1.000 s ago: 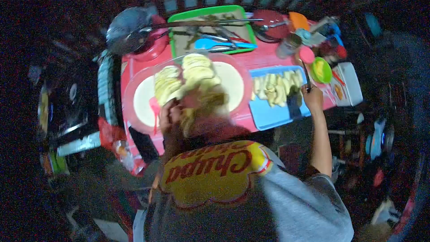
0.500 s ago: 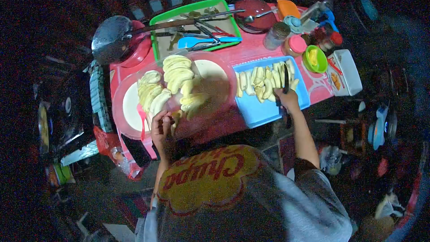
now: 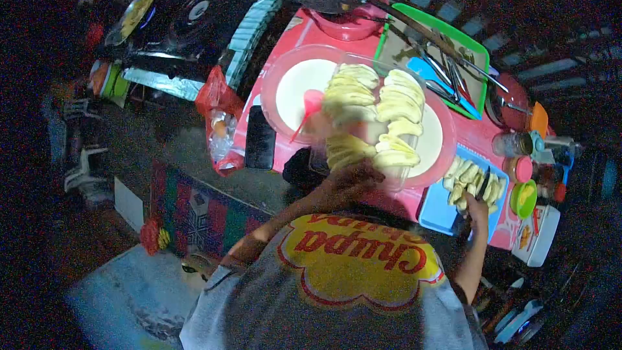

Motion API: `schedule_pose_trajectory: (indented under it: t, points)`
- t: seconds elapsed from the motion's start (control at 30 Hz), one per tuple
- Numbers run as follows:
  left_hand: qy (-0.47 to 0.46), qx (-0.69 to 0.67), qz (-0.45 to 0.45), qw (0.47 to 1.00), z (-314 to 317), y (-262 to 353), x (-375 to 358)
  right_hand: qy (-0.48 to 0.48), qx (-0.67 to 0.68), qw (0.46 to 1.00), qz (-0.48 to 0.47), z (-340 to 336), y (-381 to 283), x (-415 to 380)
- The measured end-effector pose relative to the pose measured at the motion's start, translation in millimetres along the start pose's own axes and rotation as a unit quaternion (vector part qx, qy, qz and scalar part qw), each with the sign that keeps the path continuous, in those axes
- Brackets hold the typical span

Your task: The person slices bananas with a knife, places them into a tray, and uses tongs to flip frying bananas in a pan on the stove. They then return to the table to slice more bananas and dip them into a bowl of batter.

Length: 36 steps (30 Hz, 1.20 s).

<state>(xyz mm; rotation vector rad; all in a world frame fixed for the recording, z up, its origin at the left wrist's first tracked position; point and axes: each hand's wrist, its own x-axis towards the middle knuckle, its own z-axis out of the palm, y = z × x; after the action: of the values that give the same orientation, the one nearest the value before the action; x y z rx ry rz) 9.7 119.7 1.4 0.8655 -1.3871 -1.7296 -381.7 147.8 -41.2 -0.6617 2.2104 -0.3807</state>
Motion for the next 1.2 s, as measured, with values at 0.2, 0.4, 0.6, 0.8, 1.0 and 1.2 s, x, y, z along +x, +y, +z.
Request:
schedule_pose_trajectory:
  t: [0.2,0.4,0.6,0.8,1.0,1.2]
  points:
    - [-0.089,-0.189,-0.103,0.972,-13,-4,7,-0.115,0.05,0.964,-0.236,-1,-103,-92]
    - [-0.156,0.083,-0.002,0.984,-21,-8,39,-0.089,-0.144,0.75,-0.64,80,-205,-159]
    - [-0.04,-0.035,-0.095,0.994,-54,61,26,-0.154,-0.281,0.709,-0.628,121,-234,-183]
    - [0.133,-0.246,-0.166,0.946,-67,72,26,-0.182,-0.079,0.873,-0.446,123,-228,-179]
    - [0.19,-0.262,-0.043,0.945,-73,27,32,-0.207,-0.084,0.885,-0.408,134,-195,-171]
    - [0.209,-0.255,-0.018,0.944,-66,32,40,-0.257,0.064,0.917,-0.297,164,-167,-165]
